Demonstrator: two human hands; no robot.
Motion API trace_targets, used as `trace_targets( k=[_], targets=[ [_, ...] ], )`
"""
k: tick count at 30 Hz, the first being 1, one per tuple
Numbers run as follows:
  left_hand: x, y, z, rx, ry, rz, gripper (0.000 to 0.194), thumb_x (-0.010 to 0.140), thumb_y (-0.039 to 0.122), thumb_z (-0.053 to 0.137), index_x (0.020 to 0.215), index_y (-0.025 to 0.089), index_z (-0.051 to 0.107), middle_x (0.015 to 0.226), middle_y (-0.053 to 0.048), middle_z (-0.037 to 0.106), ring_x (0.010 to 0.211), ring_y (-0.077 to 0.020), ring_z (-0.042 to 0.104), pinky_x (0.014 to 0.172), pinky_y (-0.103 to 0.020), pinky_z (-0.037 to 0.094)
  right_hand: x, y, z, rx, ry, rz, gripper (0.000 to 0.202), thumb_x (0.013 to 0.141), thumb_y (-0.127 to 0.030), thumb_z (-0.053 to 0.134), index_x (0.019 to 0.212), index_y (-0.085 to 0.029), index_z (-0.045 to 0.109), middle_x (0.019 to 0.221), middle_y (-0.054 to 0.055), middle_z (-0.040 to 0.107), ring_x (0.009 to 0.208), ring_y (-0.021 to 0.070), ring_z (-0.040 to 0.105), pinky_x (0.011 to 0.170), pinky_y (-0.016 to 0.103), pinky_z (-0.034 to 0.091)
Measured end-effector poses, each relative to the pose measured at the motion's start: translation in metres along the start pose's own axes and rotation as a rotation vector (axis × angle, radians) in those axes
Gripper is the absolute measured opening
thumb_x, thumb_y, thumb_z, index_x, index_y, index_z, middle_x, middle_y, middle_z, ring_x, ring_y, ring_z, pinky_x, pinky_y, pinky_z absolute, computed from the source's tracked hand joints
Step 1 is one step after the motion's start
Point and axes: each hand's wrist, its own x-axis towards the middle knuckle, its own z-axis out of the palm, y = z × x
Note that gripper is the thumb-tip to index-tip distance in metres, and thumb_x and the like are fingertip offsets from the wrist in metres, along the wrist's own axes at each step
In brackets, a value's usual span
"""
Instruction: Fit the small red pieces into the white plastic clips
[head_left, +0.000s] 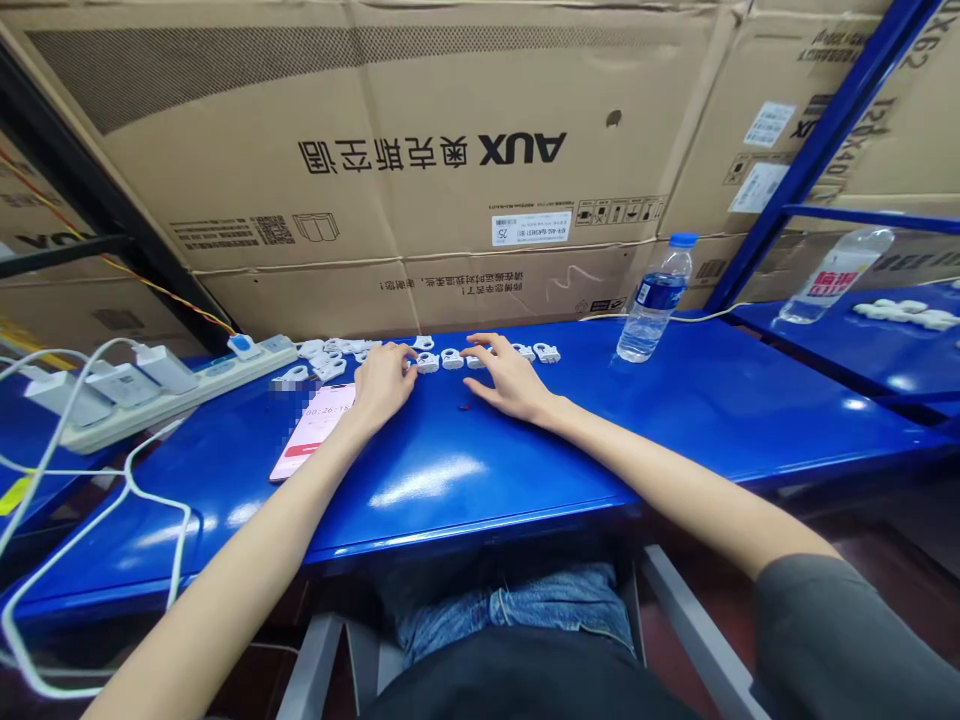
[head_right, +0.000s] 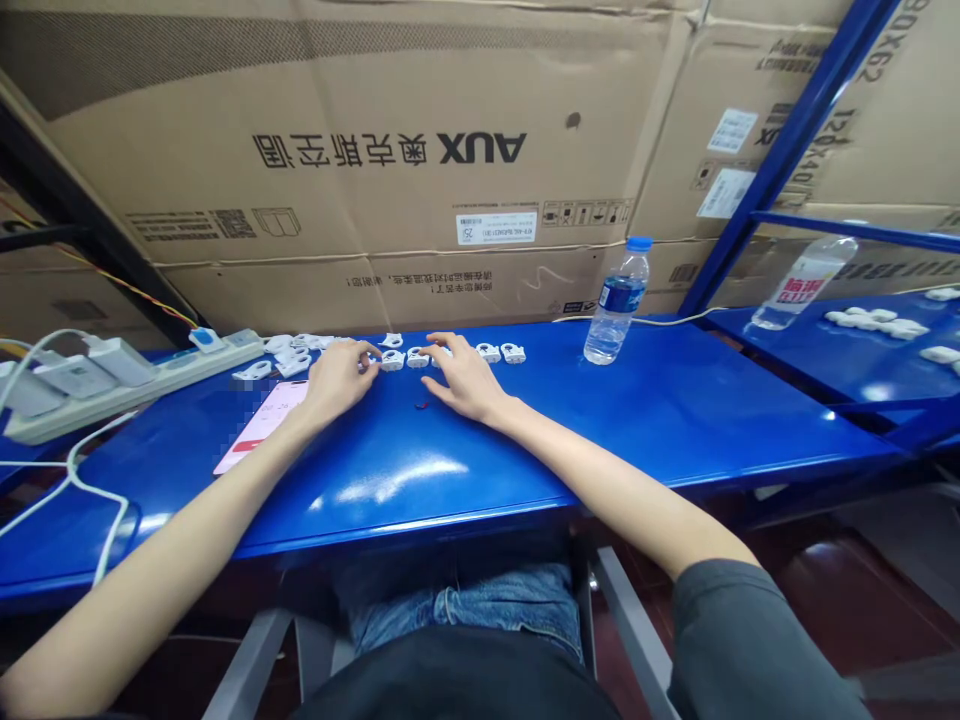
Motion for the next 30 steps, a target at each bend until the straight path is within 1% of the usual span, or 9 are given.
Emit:
trace_targets(
  k=[3,6,10,13,16,20,24,27,30],
  targets=[
    [0.0,-0.005,-0.004,0.012,0.019,-0.049,0.023,0.081,0.024,0.062,0.099,0.016,0.074,0.099,-0.021,0.072,0.109,-0.0439,0.065,0.096,-0.059,0.05,0.001,0.001,-0.003,-0.024,-0.011,0.004,0.034,0.099,-0.029,0.062,0.131,-0.02,0.062,0.145,0.017,0.056,0.13,0.0328,0.057,0.105,0.054,0.055],
    [-0.002,-0.013,-0.006,0.082,0.033,-0.053,0.018,0.077,0.025,0.065,0.091,0.017,0.072,0.103,-0.024,0.072,0.112,-0.0461,0.063,0.095,-0.061,0.051,0.002,0.002,-0.008,-0.056,-0.024,0.016,0.03,0.1,-0.029,0.06,0.129,-0.02,0.063,0.144,0.017,0.057,0.13,0.0338,0.057,0.104,0.055,0.054],
    [-0.004,-0.022,-0.005,0.231,0.011,-0.023,0.019,0.074,0.022,0.064,0.09,0.016,0.072,0.104,-0.024,0.072,0.112,-0.0458,0.063,0.091,-0.06,0.054,0.003,0.002,-0.013,-0.103,-0.036,0.02,0.029,0.101,-0.03,0.059,0.128,-0.02,0.062,0.145,0.017,0.057,0.13,0.0337,0.056,0.103,0.054,0.054],
    [-0.005,-0.022,-0.006,0.31,0.014,-0.01,0.017,0.076,0.02,0.063,0.089,0.016,0.073,0.102,-0.023,0.072,0.109,-0.0448,0.065,0.087,-0.057,0.057,0.003,0.002,-0.014,-0.118,-0.038,0.02,0.029,0.101,-0.03,0.059,0.127,-0.02,0.063,0.145,0.017,0.057,0.13,0.0334,0.056,0.102,0.053,0.054],
    [-0.007,-0.015,-0.011,0.362,-0.01,-0.026,0.018,0.081,0.019,0.061,0.092,0.014,0.074,0.105,-0.024,0.072,0.11,-0.0438,0.064,0.088,-0.056,0.057,0.003,0.0,-0.014,-0.123,-0.05,0.019,0.029,0.101,-0.029,0.058,0.128,-0.02,0.063,0.146,0.016,0.056,0.13,0.0335,0.056,0.101,0.053,0.054],
    [-0.009,-0.001,-0.022,0.365,-0.064,-0.083,0.024,0.087,0.019,0.056,0.101,0.011,0.075,0.112,-0.024,0.07,0.117,-0.0421,0.062,0.094,-0.055,0.054,0.003,-0.001,-0.014,-0.125,-0.064,0.022,0.03,0.101,-0.028,0.057,0.129,-0.02,0.063,0.147,0.016,0.056,0.131,0.0337,0.055,0.102,0.052,0.053],
    [-0.009,0.01,-0.027,0.35,-0.034,-0.093,0.028,0.091,0.022,0.053,0.109,0.011,0.072,0.115,-0.023,0.068,0.117,-0.0408,0.061,0.095,-0.054,0.053,0.003,-0.002,-0.014,-0.117,-0.057,0.015,0.03,0.101,-0.027,0.058,0.13,-0.019,0.063,0.147,0.017,0.056,0.132,0.0337,0.055,0.102,0.053,0.053],
    [-0.011,0.02,-0.022,0.268,0.037,-0.043,0.025,0.093,0.025,0.053,0.108,0.015,0.071,0.113,-0.019,0.068,0.114,-0.039,0.061,0.094,-0.051,0.052,0.004,-0.002,-0.014,-0.1,-0.042,0.007,0.032,0.1,-0.027,0.059,0.131,-0.02,0.062,0.145,0.017,0.057,0.131,0.0329,0.056,0.103,0.052,0.053],
    [-0.016,0.033,-0.015,0.092,0.109,0.085,0.02,0.095,0.027,0.056,0.105,0.018,0.07,0.104,-0.013,0.068,0.107,-0.0339,0.062,0.093,-0.046,0.052,0.004,-0.002,-0.014,-0.086,-0.008,-0.014,0.033,0.099,-0.026,0.061,0.131,-0.019,0.062,0.143,0.016,0.059,0.13,0.0321,0.056,0.105,0.051,0.052]
  ],
)
